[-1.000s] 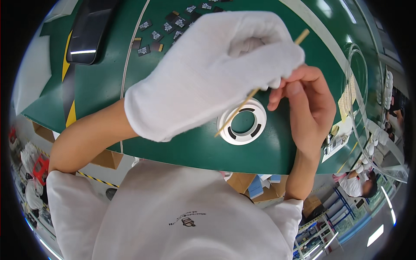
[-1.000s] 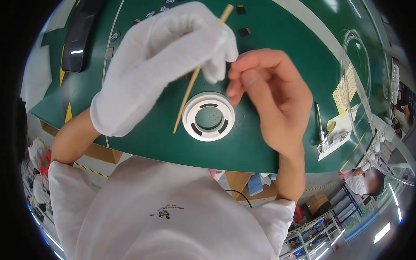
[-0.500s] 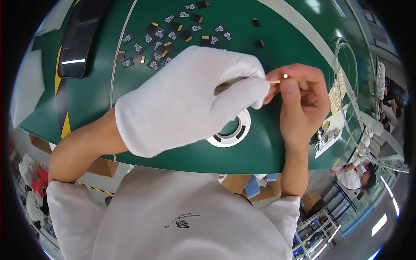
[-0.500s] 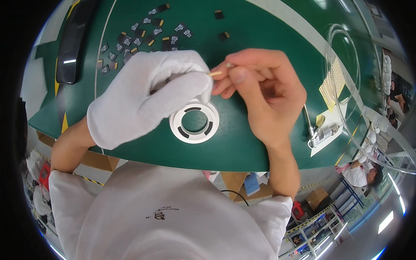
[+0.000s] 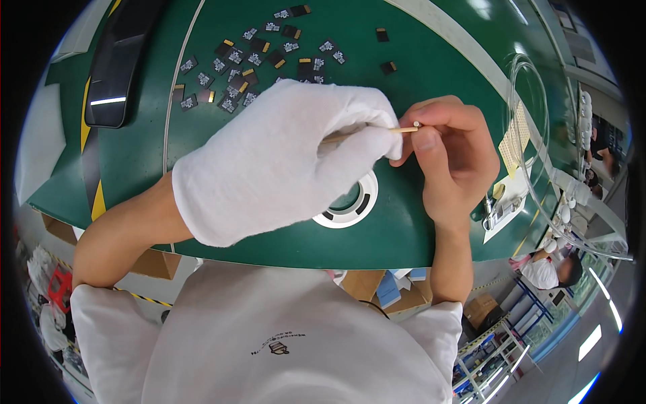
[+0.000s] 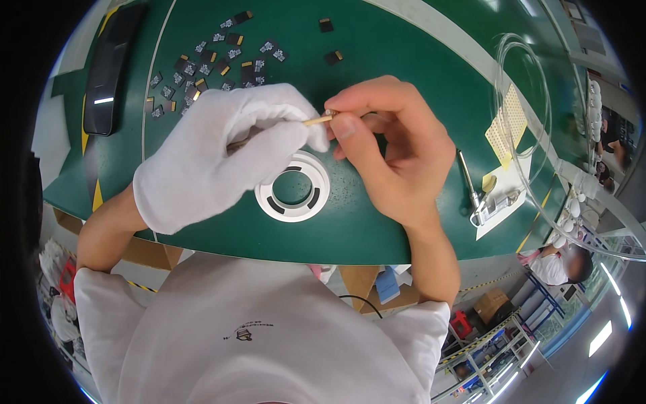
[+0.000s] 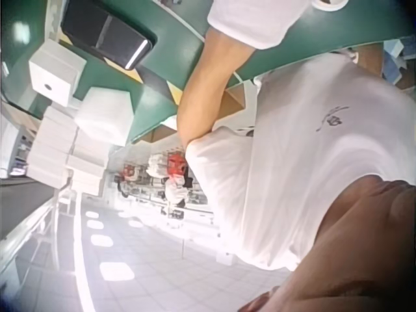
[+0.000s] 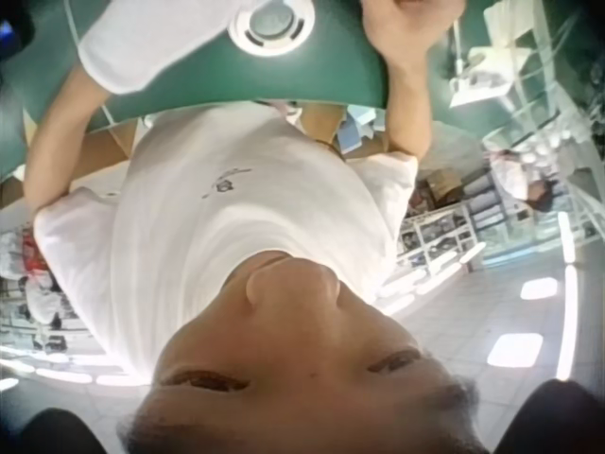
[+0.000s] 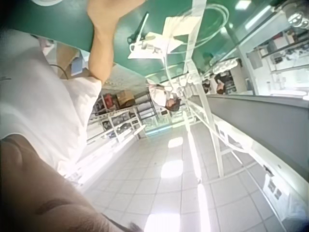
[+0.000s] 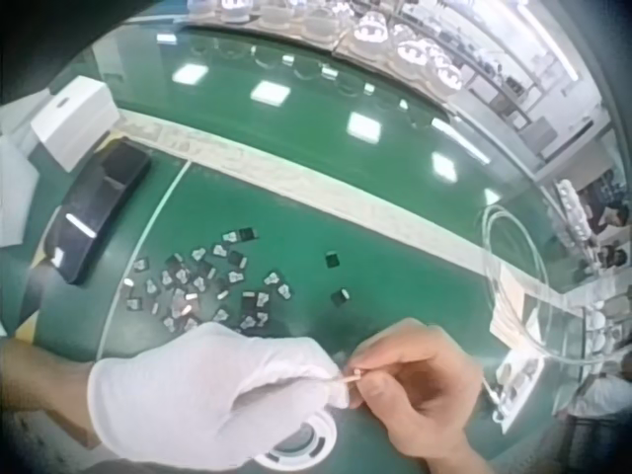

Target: Manually assembling small electronic components onto circular bases at a production station.

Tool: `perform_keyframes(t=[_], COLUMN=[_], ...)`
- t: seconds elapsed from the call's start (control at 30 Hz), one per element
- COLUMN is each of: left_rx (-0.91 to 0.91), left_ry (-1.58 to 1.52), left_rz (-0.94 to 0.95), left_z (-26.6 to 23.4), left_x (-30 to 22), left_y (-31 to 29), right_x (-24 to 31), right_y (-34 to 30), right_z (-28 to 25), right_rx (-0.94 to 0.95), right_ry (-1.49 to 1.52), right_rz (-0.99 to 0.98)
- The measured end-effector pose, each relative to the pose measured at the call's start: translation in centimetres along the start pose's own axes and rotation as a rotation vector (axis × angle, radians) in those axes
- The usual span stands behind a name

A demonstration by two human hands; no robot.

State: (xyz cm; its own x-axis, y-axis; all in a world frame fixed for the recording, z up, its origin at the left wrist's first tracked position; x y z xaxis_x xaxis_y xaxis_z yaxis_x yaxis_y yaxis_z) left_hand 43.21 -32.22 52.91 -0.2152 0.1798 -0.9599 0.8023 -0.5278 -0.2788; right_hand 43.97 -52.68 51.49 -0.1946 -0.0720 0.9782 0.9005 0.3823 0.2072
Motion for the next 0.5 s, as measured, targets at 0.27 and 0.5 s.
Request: perform_keyframes(t=[0.27, 0.5], left_rx=[0.009, -0.012], left_ry=[0.093, 0.229], left_rz=[-0.003, 0.02], left_z=[-0.1, 0.1], left_x=[0.0, -0.2], left_y=[-0.1, 0.0], right_x=[1.2, 1.7], right_y=[0.1, 0.2], right_z=[0.3, 0.2], right_rx=[0.088, 0.146], right_ry=[-0.648, -0.806], right_rz=[-0.377, -0.418])
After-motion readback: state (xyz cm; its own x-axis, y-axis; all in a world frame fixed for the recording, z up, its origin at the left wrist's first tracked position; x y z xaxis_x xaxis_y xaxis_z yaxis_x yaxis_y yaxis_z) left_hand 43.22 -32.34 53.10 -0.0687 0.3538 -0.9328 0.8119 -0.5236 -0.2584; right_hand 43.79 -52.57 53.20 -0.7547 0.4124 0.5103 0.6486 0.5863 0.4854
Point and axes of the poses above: each hand's wrist, its own y-axis towards the middle knuckle, its own z-axis out of the palm, x = y × z, the point moved 2 cm from there along y, towards the middle knuckle, and after that the axes turned 4 degrees about y, right-handed, at the moved point
